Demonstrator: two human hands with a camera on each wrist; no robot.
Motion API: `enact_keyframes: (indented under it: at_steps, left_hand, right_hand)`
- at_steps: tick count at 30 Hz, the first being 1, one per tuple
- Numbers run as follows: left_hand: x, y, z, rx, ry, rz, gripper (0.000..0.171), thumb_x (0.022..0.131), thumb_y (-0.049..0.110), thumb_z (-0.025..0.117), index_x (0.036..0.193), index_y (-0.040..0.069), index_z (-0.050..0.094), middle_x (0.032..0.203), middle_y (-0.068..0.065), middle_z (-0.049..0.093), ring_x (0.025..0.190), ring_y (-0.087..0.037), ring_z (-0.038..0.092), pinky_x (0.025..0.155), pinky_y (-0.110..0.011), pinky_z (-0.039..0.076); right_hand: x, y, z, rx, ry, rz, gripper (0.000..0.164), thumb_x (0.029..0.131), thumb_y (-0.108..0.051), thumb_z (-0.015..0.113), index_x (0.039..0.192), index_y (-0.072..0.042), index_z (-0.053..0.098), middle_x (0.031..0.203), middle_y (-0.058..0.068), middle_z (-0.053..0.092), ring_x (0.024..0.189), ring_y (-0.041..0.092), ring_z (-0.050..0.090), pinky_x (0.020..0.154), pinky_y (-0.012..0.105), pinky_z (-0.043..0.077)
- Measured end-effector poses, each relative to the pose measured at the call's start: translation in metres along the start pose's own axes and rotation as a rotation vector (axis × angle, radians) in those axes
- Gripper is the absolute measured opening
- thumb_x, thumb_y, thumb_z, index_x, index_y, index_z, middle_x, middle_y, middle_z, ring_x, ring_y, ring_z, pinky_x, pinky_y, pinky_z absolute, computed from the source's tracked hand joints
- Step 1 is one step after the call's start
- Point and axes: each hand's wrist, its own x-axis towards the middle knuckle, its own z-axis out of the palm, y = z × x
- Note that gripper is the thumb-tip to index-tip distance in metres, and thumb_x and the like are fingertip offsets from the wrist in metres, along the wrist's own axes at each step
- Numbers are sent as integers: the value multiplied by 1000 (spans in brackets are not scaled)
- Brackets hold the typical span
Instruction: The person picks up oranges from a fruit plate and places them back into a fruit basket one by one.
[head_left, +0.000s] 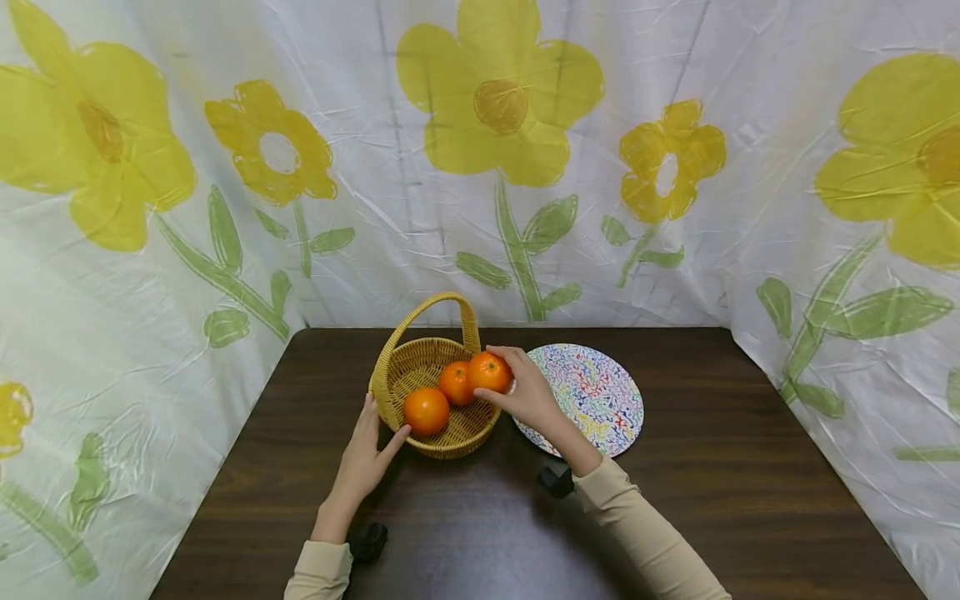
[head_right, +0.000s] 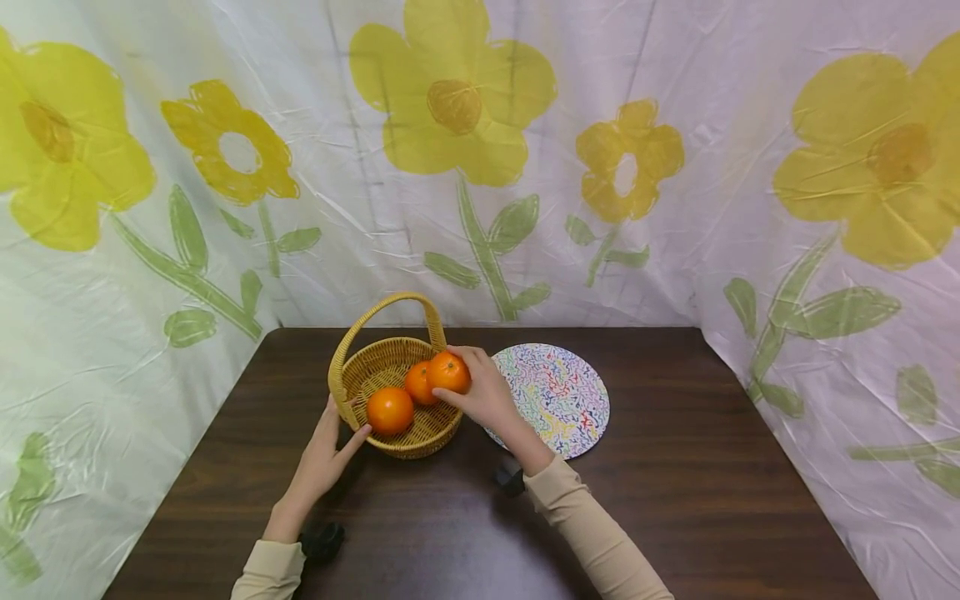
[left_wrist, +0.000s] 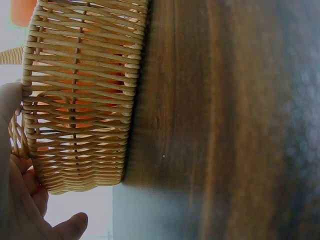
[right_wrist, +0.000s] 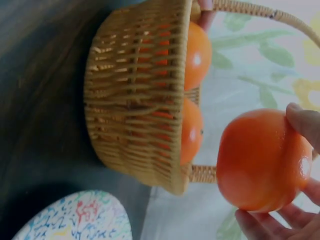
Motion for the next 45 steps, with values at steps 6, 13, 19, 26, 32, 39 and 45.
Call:
enact_keyframes:
  at_steps: [6,13,19,26,32,39,45]
  left_hand:
    - [0,0,1,-2,3,0,79,90,50,53,151,21,11,156,-11,2,141,-35,12,106,-61,20]
    - [0,-1,1,-2,1,-4,81,90,49,53,151,18,10,156,-10,1,141,-34,11,106,-60,20]
    - [0,-1,1,-5,0,-2,79,90,50,53,151,21,10,156,-7,0,142,-32,9,107,-60,20]
    - [-1,0,1,-9,-3,-11,79,90,50,53,151,20,11,156,-7,0,142,-31,9,107,-60,20]
    - [-1,1,0,-12,0,-7,78,90,48,54,151,22,11,156,-7,0,142,-31,9,107,-60,19]
    - [-1,0,1,-13,-5,-15,79,90,49,53,151,22,10,156,-6,-1,143,-30,8,107,-60,19]
    - [0,0,1,-18,-4,-2,77,90,49,53,150,24,11,156,-7,0,143,-30,8,107,-60,19]
  right_hand:
    - [-2,-7,5,1,-20,-40,64,76,-37,76,131,-17,51,127,5,50,110,24,54,85,42,50]
    - [-4,-9,10,-27,-31,-75,66,75,-39,77,130,-15,52,125,5,52,108,23,55,85,41,50]
    - [-5,-10,14,-35,-44,-98,65,75,-39,76,129,-13,53,125,6,51,109,24,55,86,42,50]
    - [-7,-11,19,-59,-65,-102,64,74,-36,77,129,-15,53,127,8,50,111,26,54,86,42,50]
    - [-9,-10,21,-74,-83,-115,64,74,-38,77,129,-16,52,126,7,51,108,25,56,86,41,50]
    - [-10,-9,26,-96,-103,-113,64,73,-36,78,128,-17,52,125,6,51,106,25,56,83,42,50]
    - [-11,-8,29,-107,-123,-118,65,73,-37,78,129,-16,52,123,6,53,105,25,57,83,42,50]
